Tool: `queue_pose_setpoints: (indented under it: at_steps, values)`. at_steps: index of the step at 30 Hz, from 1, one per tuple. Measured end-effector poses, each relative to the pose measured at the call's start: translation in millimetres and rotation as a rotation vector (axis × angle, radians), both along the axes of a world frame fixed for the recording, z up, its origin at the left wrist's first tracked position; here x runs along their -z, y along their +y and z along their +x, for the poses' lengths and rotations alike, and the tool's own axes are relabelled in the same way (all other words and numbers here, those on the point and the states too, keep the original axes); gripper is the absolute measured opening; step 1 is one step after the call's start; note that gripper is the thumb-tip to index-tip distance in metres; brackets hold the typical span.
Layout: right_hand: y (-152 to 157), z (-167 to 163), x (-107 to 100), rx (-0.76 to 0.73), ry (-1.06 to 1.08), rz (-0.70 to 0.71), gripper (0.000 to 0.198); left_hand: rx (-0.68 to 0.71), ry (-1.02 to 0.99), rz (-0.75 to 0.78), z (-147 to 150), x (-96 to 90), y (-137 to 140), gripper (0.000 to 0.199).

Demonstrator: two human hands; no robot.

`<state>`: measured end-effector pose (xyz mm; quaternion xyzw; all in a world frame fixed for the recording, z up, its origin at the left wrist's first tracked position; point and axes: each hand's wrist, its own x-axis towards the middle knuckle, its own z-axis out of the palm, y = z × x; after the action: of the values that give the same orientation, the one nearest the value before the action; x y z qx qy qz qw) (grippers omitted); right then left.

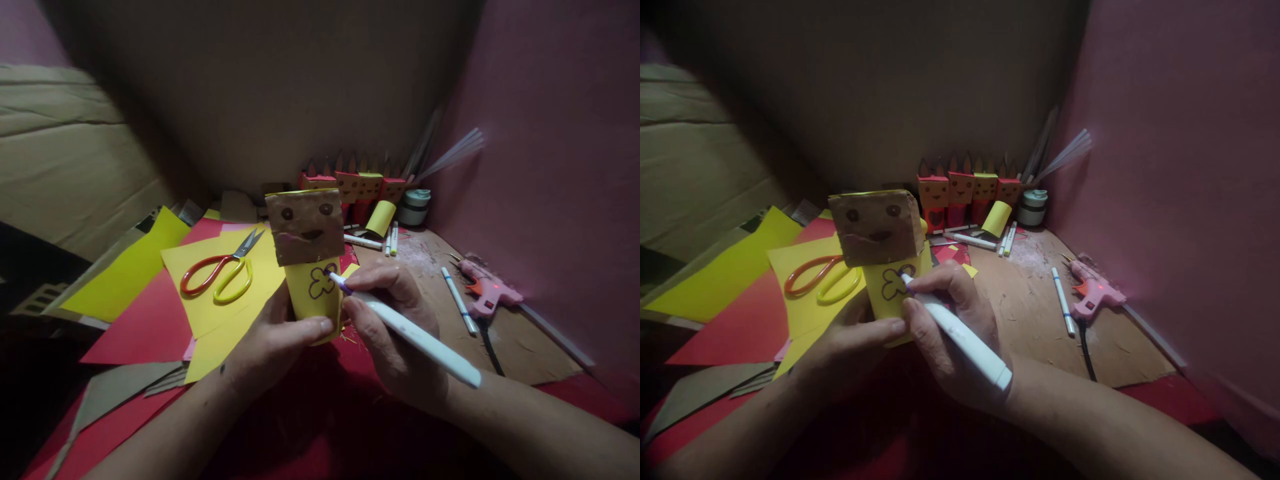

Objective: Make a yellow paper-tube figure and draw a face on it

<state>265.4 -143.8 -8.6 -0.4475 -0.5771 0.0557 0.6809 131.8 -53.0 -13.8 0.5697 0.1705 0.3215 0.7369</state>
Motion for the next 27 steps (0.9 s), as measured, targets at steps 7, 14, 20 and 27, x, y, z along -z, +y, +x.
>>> queue_pose_setpoints:
  at_steps: [7,14,20,27]
  values:
    - [-0.2,-1.3,-2.1,0.002,0.041,0.019,0.015,0.028,-0.007,0.029,-0.5,2.6,2.3,0.038]
    - [0.5,-1.5,-2.1,0.000,0.065,0.000,0.015,0.068,-0.006,0.062,0.2,-1.0,2.4,0.033]
    - [0.0,-0.9,-1.2,0.001,0.022,0.017,0.016,0.051,-0.027,0.034,-0.4,1.1,2.0,0.034]
    - [-0.2,-0.1,0.2,-0.015,-0.003,0.018,0.015,0.037,0.005,0.049,-0.3,-0.9,1.8,0.036]
